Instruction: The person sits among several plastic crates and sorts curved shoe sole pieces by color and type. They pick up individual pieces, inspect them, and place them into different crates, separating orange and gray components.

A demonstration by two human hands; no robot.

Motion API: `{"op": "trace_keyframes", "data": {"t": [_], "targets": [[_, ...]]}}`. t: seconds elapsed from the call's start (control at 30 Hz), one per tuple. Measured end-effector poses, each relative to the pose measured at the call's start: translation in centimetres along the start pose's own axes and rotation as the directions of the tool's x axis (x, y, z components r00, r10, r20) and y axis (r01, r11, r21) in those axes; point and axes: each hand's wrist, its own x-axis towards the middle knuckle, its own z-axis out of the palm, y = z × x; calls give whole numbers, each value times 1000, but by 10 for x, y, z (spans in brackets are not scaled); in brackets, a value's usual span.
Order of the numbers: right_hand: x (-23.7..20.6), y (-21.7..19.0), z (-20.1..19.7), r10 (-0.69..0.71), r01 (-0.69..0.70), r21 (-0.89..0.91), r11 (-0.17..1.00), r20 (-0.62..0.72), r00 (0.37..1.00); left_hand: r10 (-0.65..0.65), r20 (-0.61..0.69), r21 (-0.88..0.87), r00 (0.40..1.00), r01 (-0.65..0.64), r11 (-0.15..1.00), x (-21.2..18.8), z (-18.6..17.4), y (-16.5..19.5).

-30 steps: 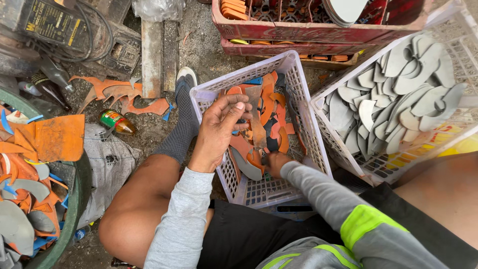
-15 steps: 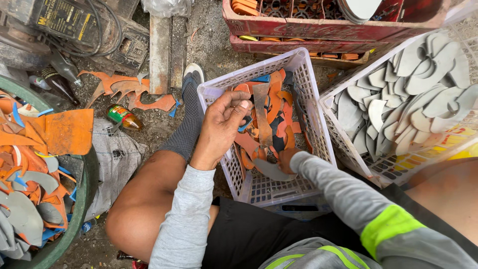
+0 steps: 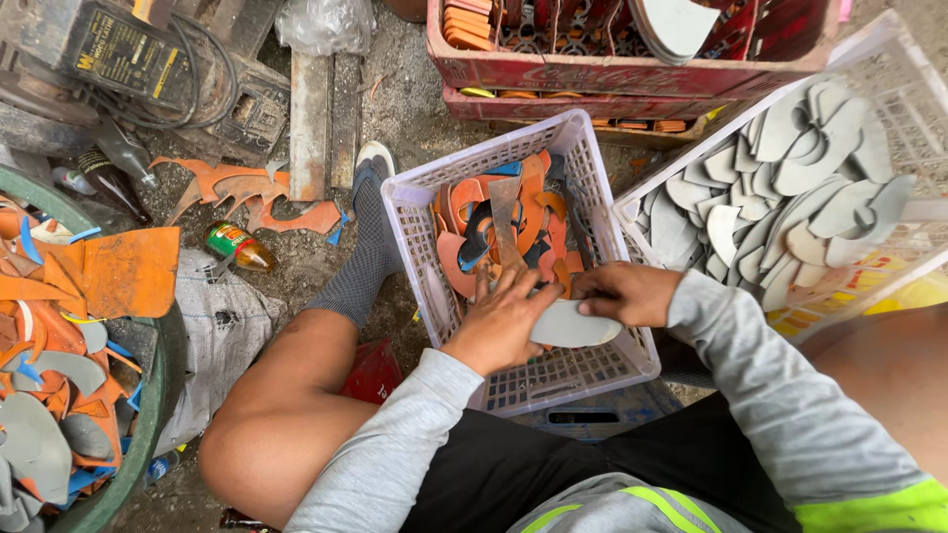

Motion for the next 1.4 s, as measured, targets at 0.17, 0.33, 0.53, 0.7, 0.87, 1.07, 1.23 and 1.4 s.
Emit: {"op": "trace_keyframes", "data": {"t": [0.17, 0.33, 0.53, 0.7, 0.87, 1.07, 1.23, 1.4], "targets": [[-25, -11, -12, 93, 30, 399, 917, -284, 954, -37, -1, -353, 999, 35, 935, 3, -12, 7], [-14, -26, 1, 153, 89, 399, 913, -534, 831, -69, 38, -481, 997, 78, 873, 3, -25, 6], [-3, -29, 24, 120, 248, 442, 862, -653, 748, -264, 67, -242, 962, 272, 931, -8, -20, -3], [-1, 3, 35, 95, -63, 74, 995, -604, 792, -448, -292, -351, 845, 341, 872, -25, -74, -44], [23, 28, 54, 251, -278, -8, 960, -406, 879, -632, -676, -431, 378, 493, 756, -123, -163, -98], [37, 47, 64, 230, -300, -161, 940, -350, 908, -585, -806, -384, 87, 676, 629, -294, -194, -163], [42, 59, 69, 313, -358, -100, 929, -309, 898, -624, -754, -437, -204, 866, 245, -428, -177, -252], [43, 56, 78, 301, -409, -278, 869, -357, 884, -556, -787, -374, -269, 924, 83, -526, -224, -317]]}}
